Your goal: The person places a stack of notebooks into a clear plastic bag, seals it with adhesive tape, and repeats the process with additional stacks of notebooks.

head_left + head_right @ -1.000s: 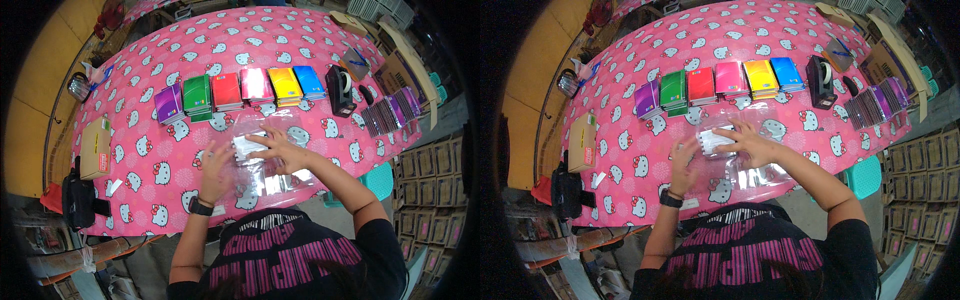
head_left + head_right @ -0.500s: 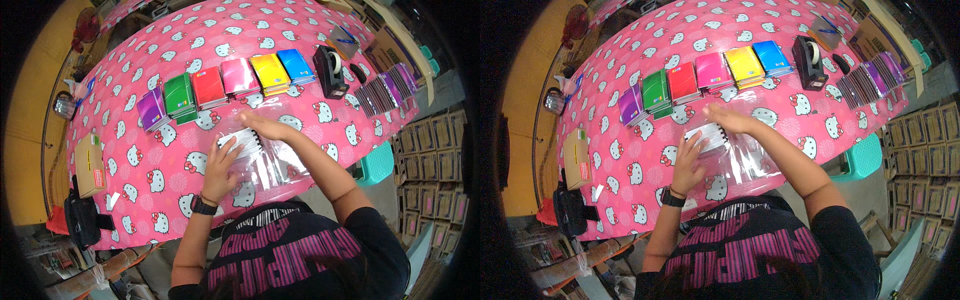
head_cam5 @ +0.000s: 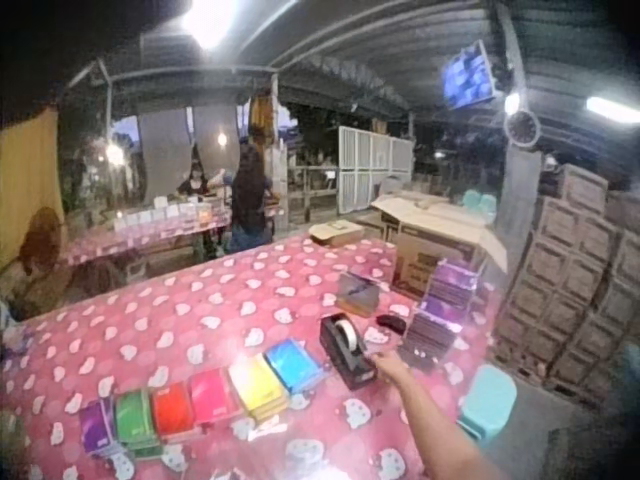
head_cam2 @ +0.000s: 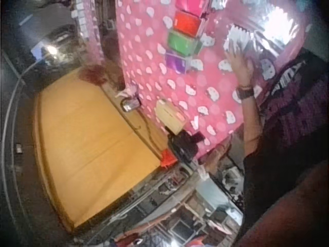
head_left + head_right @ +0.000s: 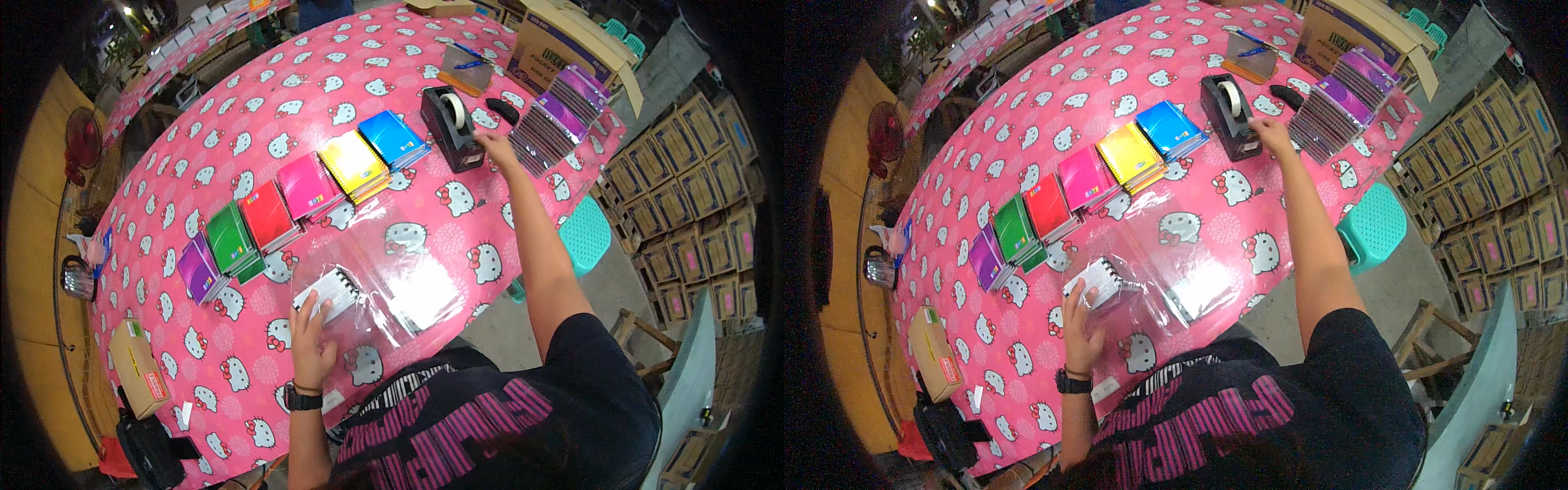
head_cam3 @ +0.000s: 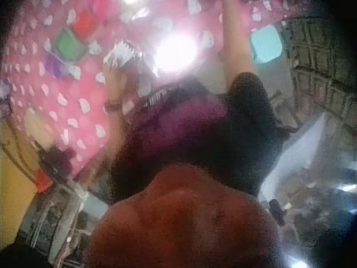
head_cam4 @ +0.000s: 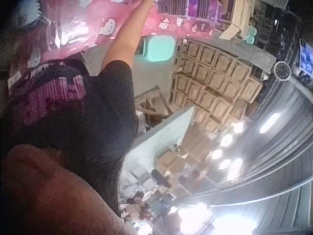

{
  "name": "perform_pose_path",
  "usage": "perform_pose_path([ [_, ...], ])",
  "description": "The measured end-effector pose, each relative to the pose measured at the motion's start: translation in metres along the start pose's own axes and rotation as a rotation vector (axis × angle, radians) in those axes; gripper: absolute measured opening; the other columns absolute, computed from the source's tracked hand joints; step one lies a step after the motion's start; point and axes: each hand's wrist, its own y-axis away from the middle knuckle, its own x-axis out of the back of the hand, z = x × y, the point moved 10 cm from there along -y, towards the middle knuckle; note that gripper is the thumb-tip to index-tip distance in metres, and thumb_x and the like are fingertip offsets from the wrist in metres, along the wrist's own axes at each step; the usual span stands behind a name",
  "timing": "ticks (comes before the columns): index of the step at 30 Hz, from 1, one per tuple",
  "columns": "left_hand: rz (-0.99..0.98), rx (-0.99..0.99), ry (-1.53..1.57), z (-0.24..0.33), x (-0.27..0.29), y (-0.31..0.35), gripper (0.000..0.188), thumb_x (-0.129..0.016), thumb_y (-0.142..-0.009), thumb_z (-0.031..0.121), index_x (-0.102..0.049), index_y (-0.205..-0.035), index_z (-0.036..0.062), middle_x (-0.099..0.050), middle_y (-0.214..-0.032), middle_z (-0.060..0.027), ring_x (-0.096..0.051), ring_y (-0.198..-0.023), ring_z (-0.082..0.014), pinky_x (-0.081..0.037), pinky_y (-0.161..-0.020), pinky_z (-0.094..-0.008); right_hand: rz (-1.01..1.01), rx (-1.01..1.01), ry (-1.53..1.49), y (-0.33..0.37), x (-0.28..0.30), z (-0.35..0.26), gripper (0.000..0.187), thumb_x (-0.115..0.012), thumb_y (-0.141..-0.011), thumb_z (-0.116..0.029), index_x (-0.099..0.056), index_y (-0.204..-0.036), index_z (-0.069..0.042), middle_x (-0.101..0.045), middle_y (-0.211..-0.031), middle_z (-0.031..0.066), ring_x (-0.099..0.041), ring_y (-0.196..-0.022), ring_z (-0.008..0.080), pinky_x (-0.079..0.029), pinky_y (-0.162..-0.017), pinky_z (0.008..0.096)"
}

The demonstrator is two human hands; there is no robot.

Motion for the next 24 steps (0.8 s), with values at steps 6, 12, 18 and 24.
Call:
perform_pose_path([
  [6, -0.029, -0.033, 0.013, 0.007, 0.001, -0.004, 0.065, -0.050, -0.061, -0.003, -0.053, -0.126, 0.0084, -0.042, -0.135, -0.0162, -0.036, -0.125, -0.0371, -0.020, -0.109, -0.0474, 0.237, 0.324, 0.095, -0.003, 0.012, -0.022, 0.036, -0.064, -0.076, -0.044, -0.070, -0.079, -0.009, -0.066, -0.075, 0.0093, -0.059, -0.079, 0.0235, -0.034, -0.088, 0.0390],
  [12, -0.035, -0.061, 0.020, 0.005, 0.004, 0.001, 0.066, -0.050, -0.062, -0.003, -0.053, -0.126, 0.0102, -0.042, -0.135, -0.0159, -0.036, -0.126, -0.0361, -0.021, -0.108, -0.0475, -0.126, -0.138, -0.368, 0.036, -0.018, 0.051, 0.016, -0.064, -0.084, -0.025, -0.061, -0.079, -0.010, -0.056, -0.064, -0.0028, -0.048, -0.049, 0.0077, -0.036, -0.043, 0.0229],
  [18, -0.093, -0.071, 0.041, 0.004, 0.007, -0.003, 0.069, -0.055, -0.060, -0.001, -0.054, -0.126, 0.0173, -0.038, -0.139, -0.0130, -0.035, -0.126, -0.0371, -0.020, -0.110, -0.0485, -0.866, -0.141, -0.398, 0.157, -0.153, -0.073, 0.016, -0.065, -0.082, -0.024, -0.062, -0.086, -0.009, -0.053, -0.065, -0.0051, -0.043, -0.050, 0.0043, -0.033, -0.043, 0.0190],
  [24, -0.141, -0.137, 0.081, 0.006, 0.011, -0.005, 0.071, -0.057, -0.058, -0.001, -0.054, -0.126, 0.0209, -0.034, -0.141, -0.0132, -0.036, -0.126, -0.0382, -0.028, -0.107, -0.0452, -1.280, 0.485, 0.115, 0.307, -0.234, -0.221, 0.031, -0.069, -0.078, -0.030, -0.060, -0.065, -0.004, -0.056, -0.060, 0.0004, -0.049, -0.054, 0.0086, -0.036, -0.049, 0.0260],
])
